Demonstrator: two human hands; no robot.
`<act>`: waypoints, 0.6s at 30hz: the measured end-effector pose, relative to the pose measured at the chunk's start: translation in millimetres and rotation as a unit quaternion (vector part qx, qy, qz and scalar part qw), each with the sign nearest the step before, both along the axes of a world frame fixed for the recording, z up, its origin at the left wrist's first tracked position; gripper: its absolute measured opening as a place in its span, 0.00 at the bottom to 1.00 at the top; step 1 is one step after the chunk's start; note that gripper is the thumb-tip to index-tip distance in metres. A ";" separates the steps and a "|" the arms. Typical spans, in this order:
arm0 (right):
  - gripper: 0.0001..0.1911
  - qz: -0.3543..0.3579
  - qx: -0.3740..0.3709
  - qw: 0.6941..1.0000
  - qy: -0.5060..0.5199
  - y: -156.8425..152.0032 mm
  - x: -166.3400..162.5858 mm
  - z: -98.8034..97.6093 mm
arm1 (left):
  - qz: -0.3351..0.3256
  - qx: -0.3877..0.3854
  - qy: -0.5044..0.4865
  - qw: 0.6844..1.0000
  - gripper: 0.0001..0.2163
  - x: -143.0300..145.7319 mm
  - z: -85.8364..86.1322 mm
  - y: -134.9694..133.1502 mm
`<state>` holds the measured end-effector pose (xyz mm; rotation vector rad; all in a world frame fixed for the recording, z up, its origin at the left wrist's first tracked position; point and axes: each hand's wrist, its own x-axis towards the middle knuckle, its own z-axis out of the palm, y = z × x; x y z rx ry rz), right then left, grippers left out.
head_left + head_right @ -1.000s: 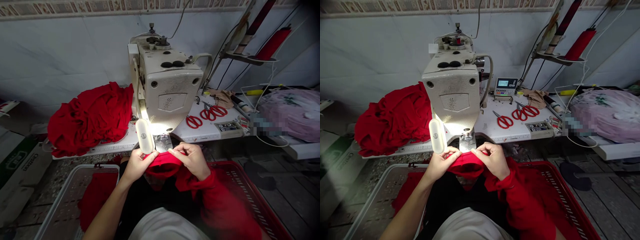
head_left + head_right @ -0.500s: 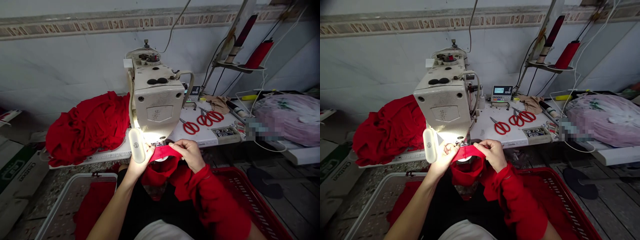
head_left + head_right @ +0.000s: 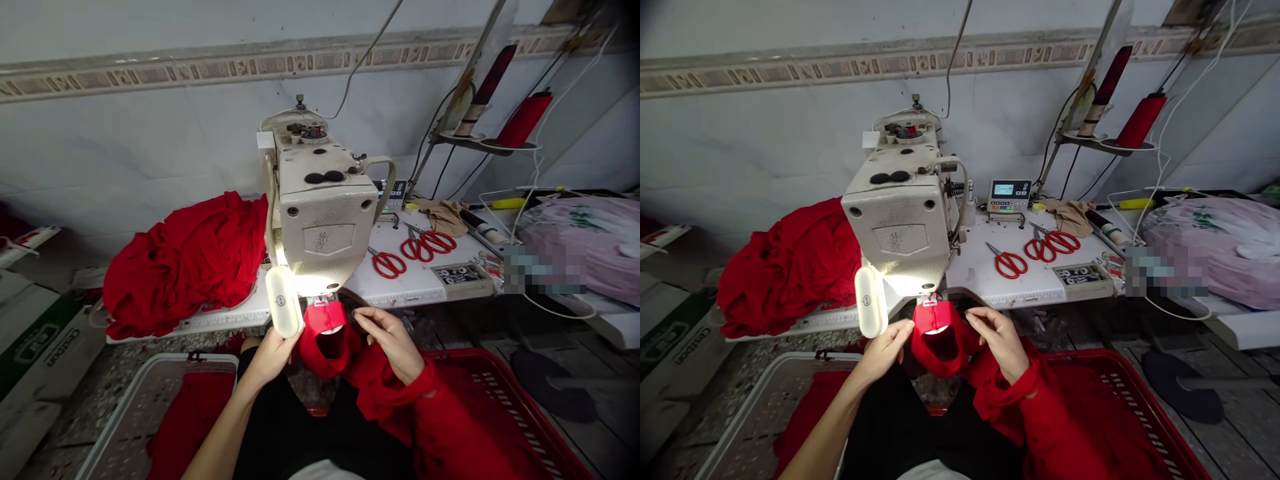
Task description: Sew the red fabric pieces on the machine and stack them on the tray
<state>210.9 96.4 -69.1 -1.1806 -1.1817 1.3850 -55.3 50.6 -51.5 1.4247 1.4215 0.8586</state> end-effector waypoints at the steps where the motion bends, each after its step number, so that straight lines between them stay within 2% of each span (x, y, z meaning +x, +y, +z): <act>1: 0.22 -0.003 -0.006 1.000 0.011 -3.2 0.9 -1.3 | 0.002 -0.011 -0.005 1.000 0.24 -7.8 -3.4 -2.2; 3: 0.21 0.007 -0.022 0.999 0.030 -10.8 -0.8 -1.1 | 0.035 -0.012 -0.036 0.999 0.22 -22.2 -6.8 -3.6; 6: 0.22 0.074 -0.042 0.996 0.027 -22.6 -11.6 2.4 | 0.119 0.041 -0.101 0.987 0.18 -34.5 -3.8 0.7; 9: 0.23 0.128 -0.043 0.991 -0.003 -30.8 -25.5 7.1 | 0.171 0.098 -0.131 0.972 0.16 -29.4 1.0 5.9; 12: 0.20 0.137 0.003 0.990 -0.029 -36.3 -34.2 15.9 | 0.190 0.119 -0.145 0.964 0.15 -12.5 -0.2 2.4; 15: 0.21 0.159 0.036 0.985 -0.064 -44.5 -36.2 29.9 | 0.137 0.075 -0.148 0.977 0.16 1.0 -4.8 -11.8; 18: 0.18 0.184 0.041 0.980 -0.059 -56.6 -35.3 44.1 | -0.018 0.023 -0.158 0.987 0.17 2.9 -5.2 -28.4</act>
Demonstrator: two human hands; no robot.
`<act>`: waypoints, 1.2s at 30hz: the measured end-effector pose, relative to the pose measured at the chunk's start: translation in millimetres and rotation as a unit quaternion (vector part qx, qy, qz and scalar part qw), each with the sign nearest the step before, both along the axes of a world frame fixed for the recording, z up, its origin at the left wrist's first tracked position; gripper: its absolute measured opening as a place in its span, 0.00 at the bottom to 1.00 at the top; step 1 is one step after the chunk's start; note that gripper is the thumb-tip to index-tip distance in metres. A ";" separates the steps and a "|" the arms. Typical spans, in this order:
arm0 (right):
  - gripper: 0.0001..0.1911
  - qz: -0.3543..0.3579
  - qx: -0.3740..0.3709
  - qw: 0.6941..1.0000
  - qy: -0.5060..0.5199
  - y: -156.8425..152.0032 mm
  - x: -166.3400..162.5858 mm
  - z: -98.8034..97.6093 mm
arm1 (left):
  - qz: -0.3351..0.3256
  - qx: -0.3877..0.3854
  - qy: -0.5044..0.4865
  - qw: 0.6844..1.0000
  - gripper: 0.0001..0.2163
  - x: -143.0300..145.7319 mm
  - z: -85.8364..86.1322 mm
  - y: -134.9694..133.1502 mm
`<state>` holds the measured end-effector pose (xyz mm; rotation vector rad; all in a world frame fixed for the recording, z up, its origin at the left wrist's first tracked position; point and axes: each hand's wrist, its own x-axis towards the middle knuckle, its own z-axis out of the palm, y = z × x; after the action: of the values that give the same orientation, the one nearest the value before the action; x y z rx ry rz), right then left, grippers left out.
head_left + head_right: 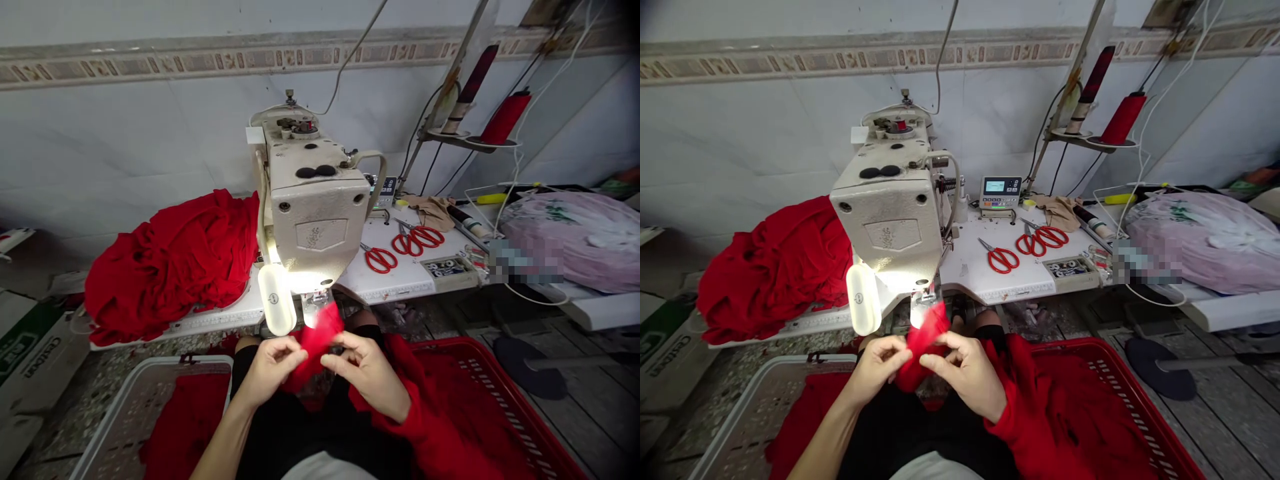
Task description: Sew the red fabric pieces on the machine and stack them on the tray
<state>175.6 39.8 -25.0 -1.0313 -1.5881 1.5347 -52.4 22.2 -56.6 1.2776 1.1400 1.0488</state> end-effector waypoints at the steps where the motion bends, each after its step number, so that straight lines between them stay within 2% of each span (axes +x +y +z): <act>1: 0.18 0.013 -0.011 1.000 0.008 -3.8 0.5 3.8 | -0.053 0.009 -0.016 0.998 0.17 -1.0 1.5 -4.2; 2: 0.20 0.034 -0.029 0.999 0.010 -6.9 1.1 6.9 | -0.087 0.027 -0.039 0.995 0.16 -2.0 3.7 -7.4; 4: 0.24 0.108 -0.076 0.991 -0.010 -10.1 2.9 11.0 | -0.091 0.062 -0.072 0.991 0.15 -1.6 9.8 -10.3; 6: 0.26 0.193 -0.094 0.975 -0.052 -8.8 5.9 12.9 | -0.074 0.073 -0.049 0.993 0.11 3.9 16.5 -9.8; 7: 0.27 0.225 -0.086 0.968 -0.073 -6.8 8.0 13.1 | -0.088 0.070 -0.018 0.993 0.10 8.3 19.5 -8.8; 9: 0.28 0.265 -0.058 0.957 -0.105 -1.5 13.5 12.9 | -0.169 0.062 0.045 0.983 0.12 17.9 23.6 -6.6; 11: 0.25 0.271 -0.047 0.953 -0.125 4.0 20.6 11.8 | -0.245 0.054 0.077 0.965 0.12 24.7 25.1 -4.7; 13: 0.20 0.242 -0.049 0.960 -0.129 8.6 27.7 9.4 | -0.245 0.038 0.084 0.965 0.13 26.2 24.3 -3.7; 17: 0.17 0.123 -0.029 0.988 -0.093 13.8 34.1 -0.1 | -0.141 0.009 0.084 0.986 0.14 20.3 18.4 -3.2; 21: 0.19 0.044 -0.055 0.996 -0.052 17.2 27.9 -7.2 | -0.049 -0.021 0.031 0.998 0.14 17.0 12.2 -4.2; 24: 0.18 0.017 -0.036 0.999 -0.033 18.0 22.8 -2.1 | -0.019 0.046 0.050 0.997 0.12 15.1 14.7 -4.5; 28: 0.14 -0.021 0.091 0.993 -0.065 15.8 20.1 16.9 | 0.012 0.188 0.156 0.970 0.10 11.2 25.5 -2.6; 30: 0.12 -0.048 0.156 0.983 -0.083 16.7 18.9 26.0 | 0.020 0.212 0.174 0.962 0.10 10.5 29.4 -0.9; 32: 0.12 -0.075 0.186 0.976 -0.081 20.3 17.1 31.0 | 0.034 0.205 0.174 0.962 0.10 11.4 31.5 1.7; 34: 0.11 -0.093 0.167 0.979 -0.065 26.4 15.1 30.6 | 0.061 0.174 0.157 0.970 0.10 13.9 33.0 5.7; 36: 0.12 -0.101 0.109 0.988 -0.037 33.5 13.6 25.6 | 0.085 0.126 0.122 0.981 0.11 16.8 35.3 11.1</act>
<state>189.2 73.4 0.6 -1.0995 -1.6069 1.1709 -35.6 33.3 -21.3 1.5634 1.3525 1.2170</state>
